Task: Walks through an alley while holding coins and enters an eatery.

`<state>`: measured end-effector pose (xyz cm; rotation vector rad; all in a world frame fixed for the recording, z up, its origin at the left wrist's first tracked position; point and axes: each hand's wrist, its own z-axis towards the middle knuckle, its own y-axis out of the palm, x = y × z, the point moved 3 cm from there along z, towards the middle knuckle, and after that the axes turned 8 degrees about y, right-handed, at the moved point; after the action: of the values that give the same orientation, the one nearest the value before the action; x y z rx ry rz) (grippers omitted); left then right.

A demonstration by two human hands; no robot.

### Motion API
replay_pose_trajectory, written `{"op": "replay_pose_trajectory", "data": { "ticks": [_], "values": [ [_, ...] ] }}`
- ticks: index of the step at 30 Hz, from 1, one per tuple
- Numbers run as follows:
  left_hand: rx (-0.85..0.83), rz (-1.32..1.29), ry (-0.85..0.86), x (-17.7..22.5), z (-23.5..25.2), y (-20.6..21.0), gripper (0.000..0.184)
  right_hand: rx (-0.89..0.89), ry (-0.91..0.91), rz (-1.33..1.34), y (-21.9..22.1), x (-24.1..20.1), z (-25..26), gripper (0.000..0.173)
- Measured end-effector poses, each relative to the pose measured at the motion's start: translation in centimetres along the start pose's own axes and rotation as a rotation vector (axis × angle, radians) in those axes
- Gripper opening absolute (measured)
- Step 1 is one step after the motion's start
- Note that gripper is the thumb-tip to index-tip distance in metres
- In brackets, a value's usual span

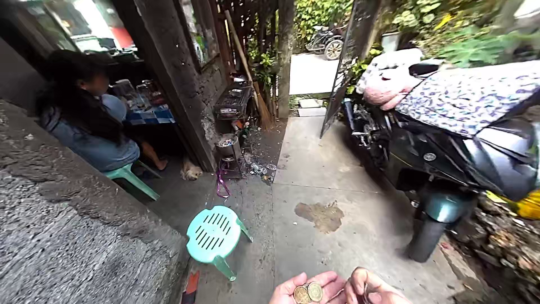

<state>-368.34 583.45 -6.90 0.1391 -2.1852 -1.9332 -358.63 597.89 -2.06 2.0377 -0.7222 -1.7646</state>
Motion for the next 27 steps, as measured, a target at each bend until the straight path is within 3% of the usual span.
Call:
{"op": "replay_pose_trajectory", "data": {
  "ticks": [2,4,6,9,11,14,19,22,27],
  "values": [
    [0.013,0.017,0.041,2.4,2.7,-0.5,0.059,0.053,0.111,0.056,-1.3,-1.2,4.6,0.028],
    [0.02,0.013,0.083,5.3,5.4,-0.7,0.06,0.117,0.184,0.036,-1.8,-2.4,9.4,0.051],
    [0.016,-0.01,0.124,9.0,8.3,-1.0,0.061,0.187,0.168,-0.112,-2.0,-4.0,14.5,0.052],
    [0.049,-0.056,0.156,15.3,12.2,-2.3,0.063,0.189,0.021,-0.72,-2.3,-6.4,21.9,0.021],
    [0.036,-0.066,0.159,20.3,14.9,-2.3,0.065,0.115,-0.083,-1.22,-2.0,-8.5,27.4,0.033],
    [0.099,-0.073,0.187,26.2,17.4,-0.8,0.067,-0.003,-0.081,-1.523,-1.0,-10.7,34.3,0.03],
    [0.126,-0.092,0.29,35.3,21.7,-0.5,0.072,-0.055,-0.085,-1.463,-1.2,-13.9,45.3,0.018],
    [0.019,0.044,0.463,40.1,23.3,-1.6,0.07,-0.055,-0.088,-1.381,-2.3,-15.1,51.0,0.021],
    [0.034,0.056,0.692,48.1,25.9,-3.1,0.062,-0.136,-0.1,-1.3,-3.5,-16.2,61.6,0.024]
  ]
}}
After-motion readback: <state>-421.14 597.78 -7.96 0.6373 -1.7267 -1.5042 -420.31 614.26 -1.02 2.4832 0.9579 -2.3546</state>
